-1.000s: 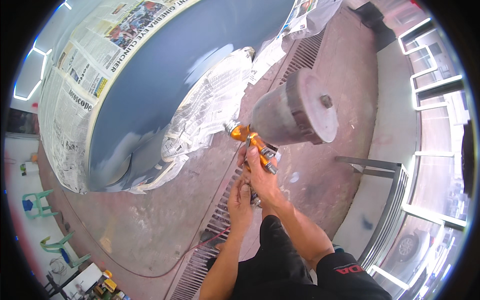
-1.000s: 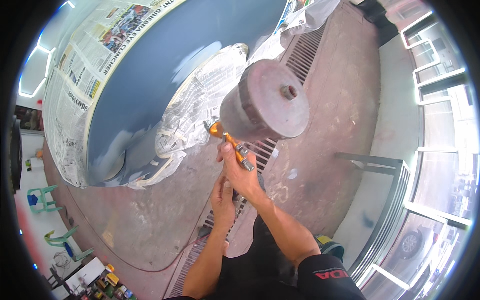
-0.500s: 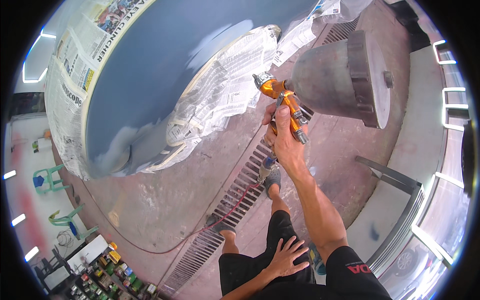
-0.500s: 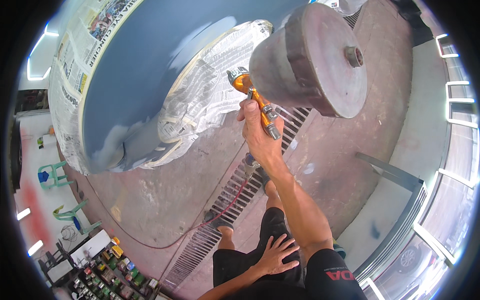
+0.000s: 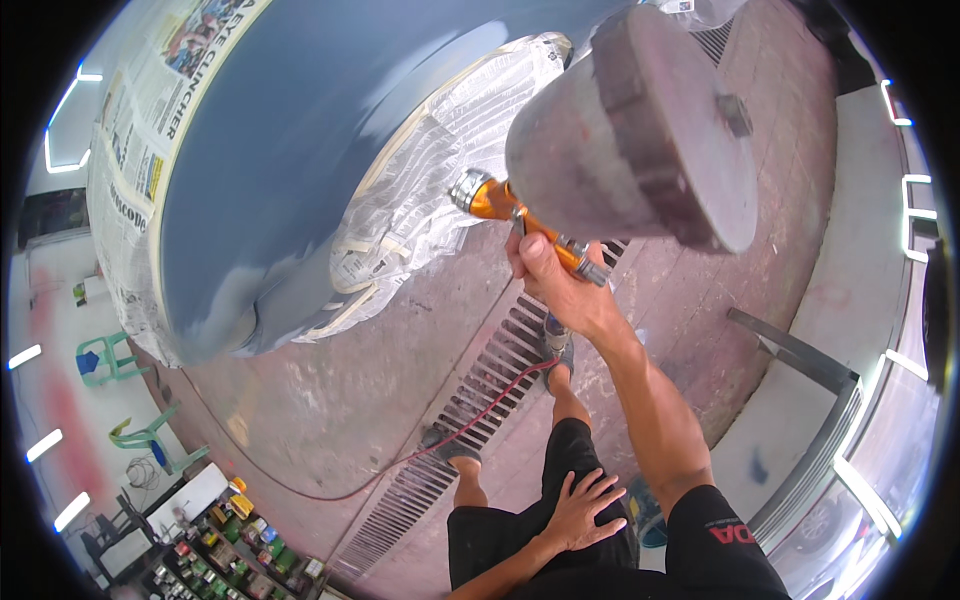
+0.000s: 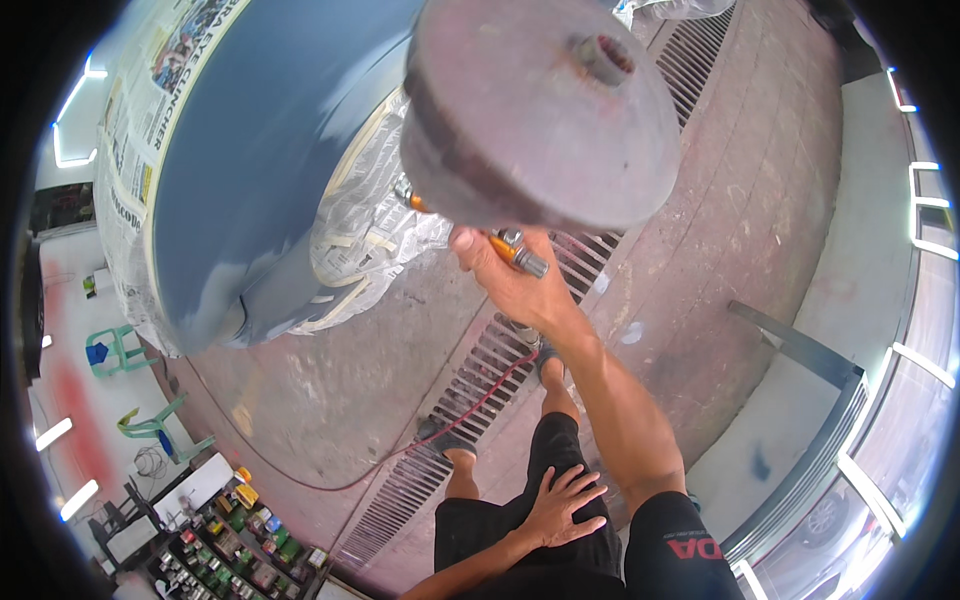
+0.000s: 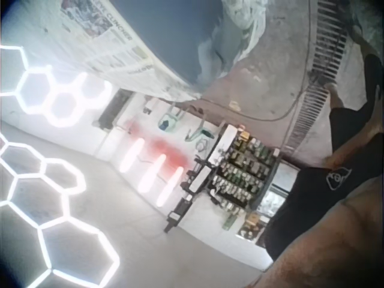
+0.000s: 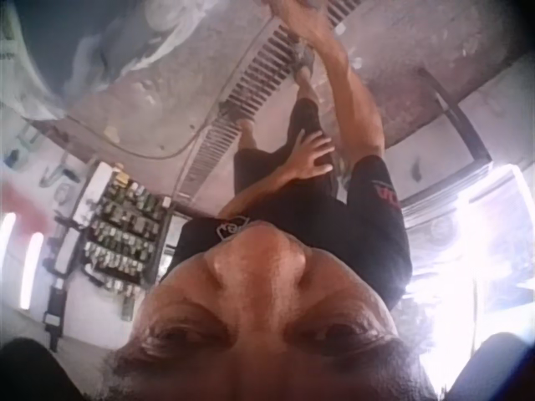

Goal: The person uses a spray gun to apply paint to a car part covered with newspaper and plastic. They then disassemble the spray gun, clean the nozzle with a cloth, and reassemble the tool.

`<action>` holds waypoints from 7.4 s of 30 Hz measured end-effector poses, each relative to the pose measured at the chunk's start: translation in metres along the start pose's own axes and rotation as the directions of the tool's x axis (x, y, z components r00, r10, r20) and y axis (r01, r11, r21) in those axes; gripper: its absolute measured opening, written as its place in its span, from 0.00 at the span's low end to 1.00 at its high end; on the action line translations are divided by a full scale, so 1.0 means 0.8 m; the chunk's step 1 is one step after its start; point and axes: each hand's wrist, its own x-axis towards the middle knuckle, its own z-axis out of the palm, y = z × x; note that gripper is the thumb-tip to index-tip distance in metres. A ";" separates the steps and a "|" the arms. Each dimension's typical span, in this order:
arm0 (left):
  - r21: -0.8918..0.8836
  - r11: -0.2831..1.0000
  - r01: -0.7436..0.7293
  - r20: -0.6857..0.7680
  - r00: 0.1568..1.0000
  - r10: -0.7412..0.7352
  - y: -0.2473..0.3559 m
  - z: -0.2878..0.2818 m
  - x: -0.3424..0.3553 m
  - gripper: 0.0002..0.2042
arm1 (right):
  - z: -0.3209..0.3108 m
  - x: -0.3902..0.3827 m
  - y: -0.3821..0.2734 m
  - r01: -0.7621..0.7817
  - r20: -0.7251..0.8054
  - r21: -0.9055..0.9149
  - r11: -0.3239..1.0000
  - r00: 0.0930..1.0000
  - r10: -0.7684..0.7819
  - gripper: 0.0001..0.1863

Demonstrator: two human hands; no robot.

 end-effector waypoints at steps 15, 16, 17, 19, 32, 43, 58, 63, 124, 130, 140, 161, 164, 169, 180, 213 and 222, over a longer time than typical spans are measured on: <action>0.013 1.000 0.008 -0.028 1.000 -0.007 -0.002 -0.021 0.026 0.34 | -0.035 0.039 0.034 -0.034 -0.009 0.250 0.968 0.999 0.037 0.36; 0.003 1.000 -0.003 -0.057 0.998 0.003 -0.002 -0.023 0.028 0.33 | -0.037 0.042 0.041 -0.037 0.003 0.238 0.971 0.999 0.037 0.36; 0.019 1.000 0.010 -0.023 1.000 -0.010 -0.003 -0.024 0.028 0.34 | -0.040 0.046 0.047 -0.039 0.016 0.226 0.973 0.999 0.037 0.36; 0.051 0.998 0.034 0.040 0.999 -0.037 0.000 -0.030 0.032 0.34 | -0.047 0.059 0.055 -0.034 0.006 0.210 0.977 0.999 0.034 0.36; 0.045 0.999 0.019 0.027 0.999 -0.021 -0.004 -0.040 0.041 0.33 | -0.068 0.122 0.082 0.137 -0.386 0.368 0.920 0.922 0.017 0.32; -0.018 1.000 0.024 -0.077 0.997 -0.025 0.000 -0.033 0.034 0.30 | 0.015 0.047 0.114 -0.014 -0.174 0.130 0.991 0.984 0.036 0.36; -0.673 0.644 -0.362 -0.686 0.632 -0.361 -0.038 -0.293 0.156 0.20 | -0.013 -0.054 0.046 -0.146 0.034 0.282 0.948 0.989 0.142 0.38; -0.628 0.645 -0.435 -0.736 0.601 -0.311 -0.024 -0.290 0.168 0.16 | -0.007 -0.050 0.037 -0.122 -0.026 0.300 0.946 0.990 0.136 0.41; -0.746 0.473 0.469 -0.152 0.571 -0.807 -0.114 0.011 -0.172 0.20 | 0.023 0.012 -0.053 -0.090 0.074 0.129 0.988 0.994 0.081 0.26; -0.749 0.490 0.446 -0.170 0.586 -0.792 -0.125 0.034 -0.182 0.21 | -0.013 0.037 -0.071 -0.163 0.033 -0.033 0.986 0.986 0.164 0.29; -0.752 0.460 0.472 -0.140 0.568 -0.811 -0.114 0.024 -0.181 0.23 | -0.090 0.108 -0.075 -0.123 -0.335 -0.009 0.992 0.935 0.113 0.29; -0.766 0.510 0.390 -0.226 0.579 -0.783 -0.136 0.054 -0.192 0.21 | 0.049 0.019 -0.136 -0.302 0.175 -0.024 0.953 0.937 0.301 0.31; -0.763 0.535 0.363 -0.234 0.616 -0.752 -0.141 0.063 -0.194 0.22 | 0.035 0.024 -0.144 -0.299 0.185 -0.041 0.953 0.935 0.301 0.32; -0.767 0.496 0.406 -0.159 0.629 -0.761 -0.141 0.050 -0.158 0.22 | 0.001 0.059 -0.145 -0.279 0.053 -0.033 0.960 0.958 0.280 0.28; -0.737 0.517 0.436 -0.183 0.607 -0.773 -0.134 0.021 -0.166 0.22 | -0.082 0.118 -0.143 -0.173 -0.351 0.027 0.985 0.921 0.171 0.29; -0.779 0.475 0.409 -0.226 0.524 -0.821 -0.133 0.049 -0.228 0.21 | -0.014 0.081 -0.157 -0.136 -0.291 -0.037 0.990 0.949 0.119 0.30; -0.640 0.565 0.521 -0.316 0.492 -0.811 -0.137 0.026 -0.241 0.22 | 0.013 -0.015 -0.057 -0.140 -0.170 0.008 0.990 0.976 0.140 0.31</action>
